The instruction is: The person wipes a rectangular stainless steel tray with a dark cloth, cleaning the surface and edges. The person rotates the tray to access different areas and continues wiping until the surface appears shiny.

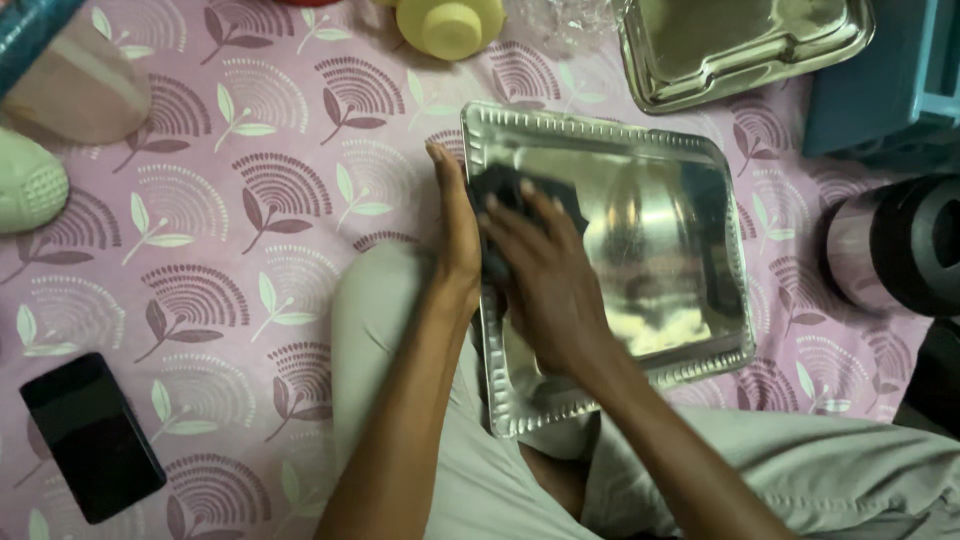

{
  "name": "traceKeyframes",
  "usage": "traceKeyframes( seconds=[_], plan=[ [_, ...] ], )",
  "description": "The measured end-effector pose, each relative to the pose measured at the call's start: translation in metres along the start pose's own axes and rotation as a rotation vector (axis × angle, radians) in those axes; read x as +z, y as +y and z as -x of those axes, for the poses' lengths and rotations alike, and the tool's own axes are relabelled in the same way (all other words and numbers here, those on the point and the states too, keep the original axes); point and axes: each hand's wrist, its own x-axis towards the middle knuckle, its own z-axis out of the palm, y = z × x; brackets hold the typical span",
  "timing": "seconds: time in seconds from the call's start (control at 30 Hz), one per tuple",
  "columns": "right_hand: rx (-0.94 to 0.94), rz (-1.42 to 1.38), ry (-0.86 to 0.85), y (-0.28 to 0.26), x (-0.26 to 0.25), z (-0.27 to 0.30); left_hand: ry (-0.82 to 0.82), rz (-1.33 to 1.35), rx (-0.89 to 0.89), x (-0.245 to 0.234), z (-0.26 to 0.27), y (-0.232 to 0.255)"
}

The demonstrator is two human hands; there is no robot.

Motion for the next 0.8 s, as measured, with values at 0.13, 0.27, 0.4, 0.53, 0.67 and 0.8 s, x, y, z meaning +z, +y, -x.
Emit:
traceKeyframes(
  seconds=[0.13,0.27,0.4,0.53,0.67,0.8],
  plan=[
    [0.052,-0.026,-0.140,-0.032,-0.018,0.071,-0.068,-0.027,0.013,0.001,0.004,0.007],
    [0.068,-0.027,-0.183,-0.054,-0.020,0.103,-0.126,-0.028,0.002,0.004,0.006,0.009],
    [0.055,0.045,-0.068,-0.034,-0.011,0.066,-0.101,-0.130,0.040,0.005,0.003,0.004],
    [-0.005,0.135,0.063,-0.009,-0.008,-0.001,-0.108,-0.125,0.012,0.003,0.000,0.005],
    [0.013,0.113,0.086,-0.011,0.000,-0.007,-0.097,-0.080,0.008,-0.004,0.000,0.003],
    [0.071,0.196,-0.010,-0.034,0.004,0.044,-0.023,-0.206,0.093,-0.005,-0.009,-0.002]
  ],
)
